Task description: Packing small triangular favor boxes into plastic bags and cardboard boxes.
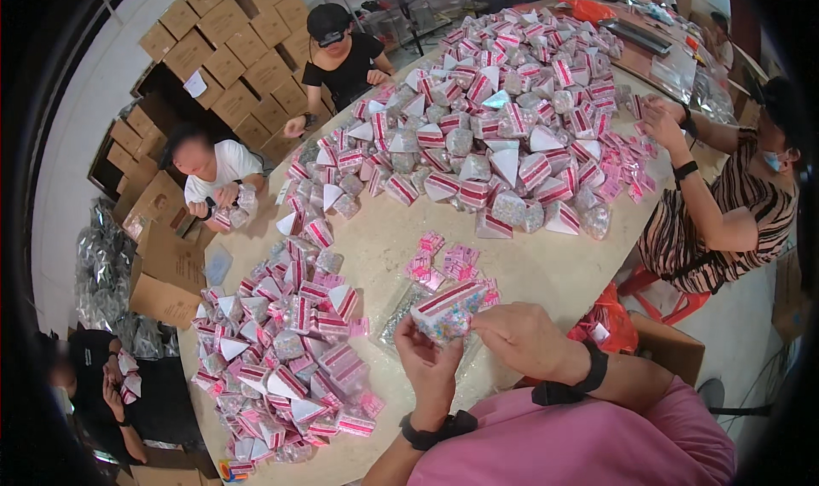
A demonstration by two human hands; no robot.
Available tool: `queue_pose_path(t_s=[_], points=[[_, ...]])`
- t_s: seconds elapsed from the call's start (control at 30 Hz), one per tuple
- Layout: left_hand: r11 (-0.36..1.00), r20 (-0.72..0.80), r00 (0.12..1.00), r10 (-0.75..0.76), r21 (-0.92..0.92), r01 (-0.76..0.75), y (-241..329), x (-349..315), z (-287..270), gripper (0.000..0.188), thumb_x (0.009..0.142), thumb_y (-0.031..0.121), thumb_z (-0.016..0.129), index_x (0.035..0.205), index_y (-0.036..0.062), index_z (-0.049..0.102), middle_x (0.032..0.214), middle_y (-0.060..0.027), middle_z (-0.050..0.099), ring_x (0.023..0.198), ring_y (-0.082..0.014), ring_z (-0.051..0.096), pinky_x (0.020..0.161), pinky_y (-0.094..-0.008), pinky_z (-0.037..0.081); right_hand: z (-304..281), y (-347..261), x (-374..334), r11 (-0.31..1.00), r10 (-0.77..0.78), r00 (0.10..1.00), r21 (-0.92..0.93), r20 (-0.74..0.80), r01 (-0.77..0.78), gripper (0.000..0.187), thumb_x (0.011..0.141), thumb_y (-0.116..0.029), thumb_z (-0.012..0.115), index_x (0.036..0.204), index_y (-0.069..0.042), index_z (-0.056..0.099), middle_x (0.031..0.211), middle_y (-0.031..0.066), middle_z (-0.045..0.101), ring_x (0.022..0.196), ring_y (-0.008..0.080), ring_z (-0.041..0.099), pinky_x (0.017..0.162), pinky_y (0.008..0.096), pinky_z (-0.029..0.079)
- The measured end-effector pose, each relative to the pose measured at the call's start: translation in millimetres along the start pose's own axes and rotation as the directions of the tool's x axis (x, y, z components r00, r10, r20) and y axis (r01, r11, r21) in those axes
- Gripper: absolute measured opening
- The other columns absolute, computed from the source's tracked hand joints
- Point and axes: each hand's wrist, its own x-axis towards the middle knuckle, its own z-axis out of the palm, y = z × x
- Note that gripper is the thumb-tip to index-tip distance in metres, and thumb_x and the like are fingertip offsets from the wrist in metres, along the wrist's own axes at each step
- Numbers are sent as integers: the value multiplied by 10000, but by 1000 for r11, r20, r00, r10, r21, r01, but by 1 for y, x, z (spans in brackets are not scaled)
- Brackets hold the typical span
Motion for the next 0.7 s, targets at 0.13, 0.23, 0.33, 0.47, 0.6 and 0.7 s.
queue_pose_path(t_s=[0.13,0.23,0.33,0.47,0.6,0.7], points=[[988,-34,996,86,134,-81,-1,-1,2,642,723,-7,672,1252,16,310,1202,-116,454,1138,-206,468,1003,-354,364,0,1,1,1000,14,1000,-21,6,-14,136,810,-49,557,904,0,642,789,160,635,713,324,622,625,373,499],[985,-28,995,97,144,-93,-2,0,1,646,721,-7,674,1251,15,305,1202,-117,455,1138,-207,468,1003,-350,363,2,4,-1,991,69,998,111,4,-69,131,817,-50,553,899,-5,645,779,161,631,702,320,618,612,360,492],[987,-19,997,73,147,-69,-4,-1,-1,680,720,-8,676,1273,15,282,1220,-128,436,1145,-213,457,1001,-348,356,4,4,-1,959,165,986,235,-13,-158,123,819,-51,553,890,-10,645,775,162,627,692,320,614,604,357,484],[975,-17,995,93,205,-88,-3,-2,0,705,712,-19,670,1288,12,266,1241,-140,415,1156,-216,447,999,-349,357,6,4,-2,976,153,988,162,-17,-149,114,834,-66,548,888,-5,628,764,169,614,692,325,609,604,366,480],[936,-13,990,140,327,-128,0,-5,0,713,708,-22,672,1290,0,261,1247,-152,404,1163,-223,442,997,-354,363,9,3,-2,993,115,993,18,14,-115,110,847,-81,544,881,2,607,753,174,599,685,334,596,599,373,475],[904,29,988,149,400,-148,-2,-7,-2,732,708,-14,681,1298,-9,248,1243,-162,401,1161,-231,439,996,-353,360,13,8,-6,991,124,992,45,-16,-123,102,849,-82,544,866,6,592,740,171,580,678,312,599,597,370,469]])
